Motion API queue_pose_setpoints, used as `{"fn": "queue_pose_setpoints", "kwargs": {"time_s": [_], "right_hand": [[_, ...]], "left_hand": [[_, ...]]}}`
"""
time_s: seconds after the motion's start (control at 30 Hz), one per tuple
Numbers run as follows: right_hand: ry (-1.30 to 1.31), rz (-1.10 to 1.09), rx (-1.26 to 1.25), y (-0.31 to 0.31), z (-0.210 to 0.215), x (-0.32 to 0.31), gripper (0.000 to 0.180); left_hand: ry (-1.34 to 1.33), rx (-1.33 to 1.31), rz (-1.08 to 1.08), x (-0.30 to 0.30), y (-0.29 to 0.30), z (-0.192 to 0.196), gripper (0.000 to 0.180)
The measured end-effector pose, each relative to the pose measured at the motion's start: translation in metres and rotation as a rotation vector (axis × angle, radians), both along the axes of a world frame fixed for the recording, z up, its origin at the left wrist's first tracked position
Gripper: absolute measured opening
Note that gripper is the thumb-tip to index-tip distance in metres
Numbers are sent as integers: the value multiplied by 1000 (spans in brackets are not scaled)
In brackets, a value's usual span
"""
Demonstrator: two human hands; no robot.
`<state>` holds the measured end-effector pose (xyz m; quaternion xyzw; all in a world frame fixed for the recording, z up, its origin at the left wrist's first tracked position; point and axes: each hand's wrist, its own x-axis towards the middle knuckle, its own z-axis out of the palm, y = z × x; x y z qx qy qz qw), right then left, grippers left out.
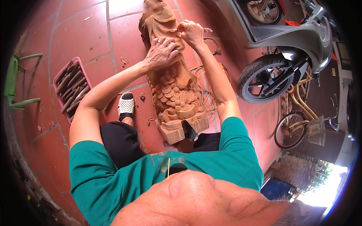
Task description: The person carves a wooden sculpture using a small chisel, focusing on refining the upper section of the piece. They hold the sculpture with one hand and carefully chip away wood with the other, working on the details of the figure's head and shoulders.
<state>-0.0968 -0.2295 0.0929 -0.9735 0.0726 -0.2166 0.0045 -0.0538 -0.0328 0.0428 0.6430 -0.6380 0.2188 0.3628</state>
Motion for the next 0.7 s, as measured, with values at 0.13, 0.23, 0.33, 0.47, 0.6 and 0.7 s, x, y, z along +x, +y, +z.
{"fn": "queue_pose_setpoints", "kwargs": {"time_s": [0.13, 0.23, 0.33, 0.47, 0.6, 0.7], "right_hand": [[40, -40, -169, -17, -8, 15, 6], [44, -40, -210, -35, -14, 32, 7], [12, -28, -119, -38, -14, 35, 9], [121, -25, 71, -24, -5, 14, 7], [51, 83, -95, -15, -1, 13, 7], [33, 54, -203, -24, -8, 26, 7]], "left_hand": [[6, -24, 7, -1, -3, 1, 23], [9, -32, 7, -1, -7, -4, 24], [-38, -52, 4, 1, -8, -5, 24], [18, -36, 22, 1, -6, -7, 24], [4, -46, 24, 0, -6, -8, 26], [22, -21, 16, -1, -5, -3, 25]]}}
